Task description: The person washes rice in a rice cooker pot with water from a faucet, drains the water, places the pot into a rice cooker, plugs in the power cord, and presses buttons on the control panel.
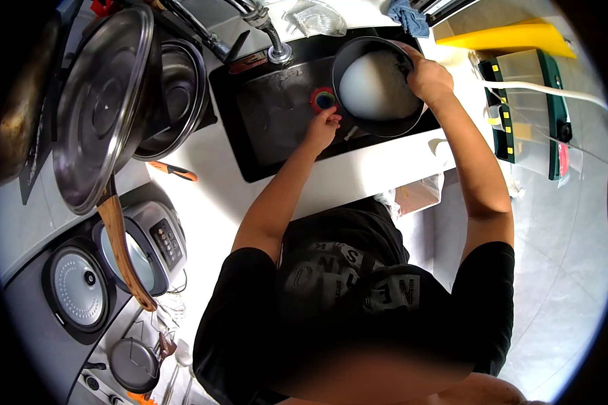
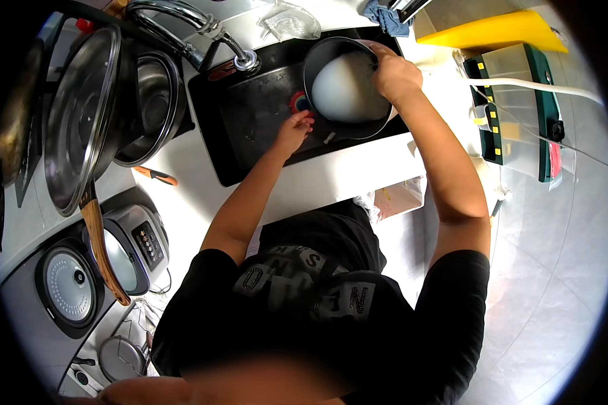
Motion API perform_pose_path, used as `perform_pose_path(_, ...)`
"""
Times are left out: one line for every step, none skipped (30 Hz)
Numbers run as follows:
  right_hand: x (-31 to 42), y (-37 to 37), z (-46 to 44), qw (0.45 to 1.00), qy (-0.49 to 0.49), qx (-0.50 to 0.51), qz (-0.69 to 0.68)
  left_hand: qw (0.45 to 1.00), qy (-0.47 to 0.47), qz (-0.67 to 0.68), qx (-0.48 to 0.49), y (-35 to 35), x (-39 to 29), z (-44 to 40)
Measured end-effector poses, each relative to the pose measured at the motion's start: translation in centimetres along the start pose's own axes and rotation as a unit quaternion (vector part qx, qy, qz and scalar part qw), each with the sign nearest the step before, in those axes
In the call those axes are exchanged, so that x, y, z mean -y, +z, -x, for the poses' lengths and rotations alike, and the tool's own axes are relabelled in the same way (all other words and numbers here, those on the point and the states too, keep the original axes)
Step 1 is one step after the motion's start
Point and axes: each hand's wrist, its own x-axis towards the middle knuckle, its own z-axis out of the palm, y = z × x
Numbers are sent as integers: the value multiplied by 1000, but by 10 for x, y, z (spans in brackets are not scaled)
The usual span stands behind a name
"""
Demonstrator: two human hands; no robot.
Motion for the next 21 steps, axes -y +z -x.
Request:
perform_pose_path(-1,3,-2,1000,-8,-16,0,1000,-7,3,0,0,-2,1)
perform_pose_path(-2,5,-4,1000,-6,-14,2,1000,-12,9,1,0,-2,1)
perform_pose_path(-1,2,-5,1000,-5,-12,3,1000,-16,15,1,-1,0,0)
perform_pose_path(0,1,-5,1000,-4,-10,5,1000,-21,20,1,-2,2,-1)
perform_pose_path(1,2,-6,1000,1,-8,9,999,-27,28,-1,-2,4,-1)
perform_pose_path(2,3,-8,1000,7,-7,14,999,-34,35,-3,-3,7,-2)
perform_pose_path(3,4,-10,1000,11,-5,19,998,-41,43,-6,-4,11,-3)
perform_pose_path(4,4,-11,1000,12,-5,19,998,-45,43,-10,-6,15,-3)
perform_pose_path(5,5,-13,1000,13,-5,19,998,-48,44,-14,-8,22,-5)
perform_pose_path(5,6,-14,1000,14,-4,19,998,-51,44,-18,-11,30,-6)
perform_pose_path(5,8,-14,1000,8,-10,12,998,-51,33,-20,-14,37,-7)
perform_pose_path(5,11,-16,1000,3,-17,4,998,-51,22,-22,-17,41,-7)
perform_pose_path(4,13,-17,1000,-3,-23,-3,998,-51,11,-23,-20,45,-8)
perform_pose_path(4,16,-18,999,-8,-30,-6,998,-62,16,-26,-22,49,-8)
perform_pose_path(5,18,-20,999,-13,-37,-10,997,-73,22,-29,-24,45,-5)
perform_pose_path(6,19,-21,999,-19,-44,-13,996,-84,27,-32,-26,40,-2)
perform_pose_path(7,18,-21,999,-17,-40,-12,995,-85,29,-32,-26,39,-1)
perform_pose_path(10,15,-21,999,-16,-35,-10,995,-86,30,-33,-27,38,0)
perform_pose_path(12,14,-21,999,-14,-31,-8,995,-86,32,-33,-28,38,1)
perform_pose_path(13,14,-21,999,-13,-30,-6,995,-88,27,-32,-29,37,1)
perform_pose_path(14,14,-22,1000,-11,-29,-4,995,-89,21,-30,-30,35,2)
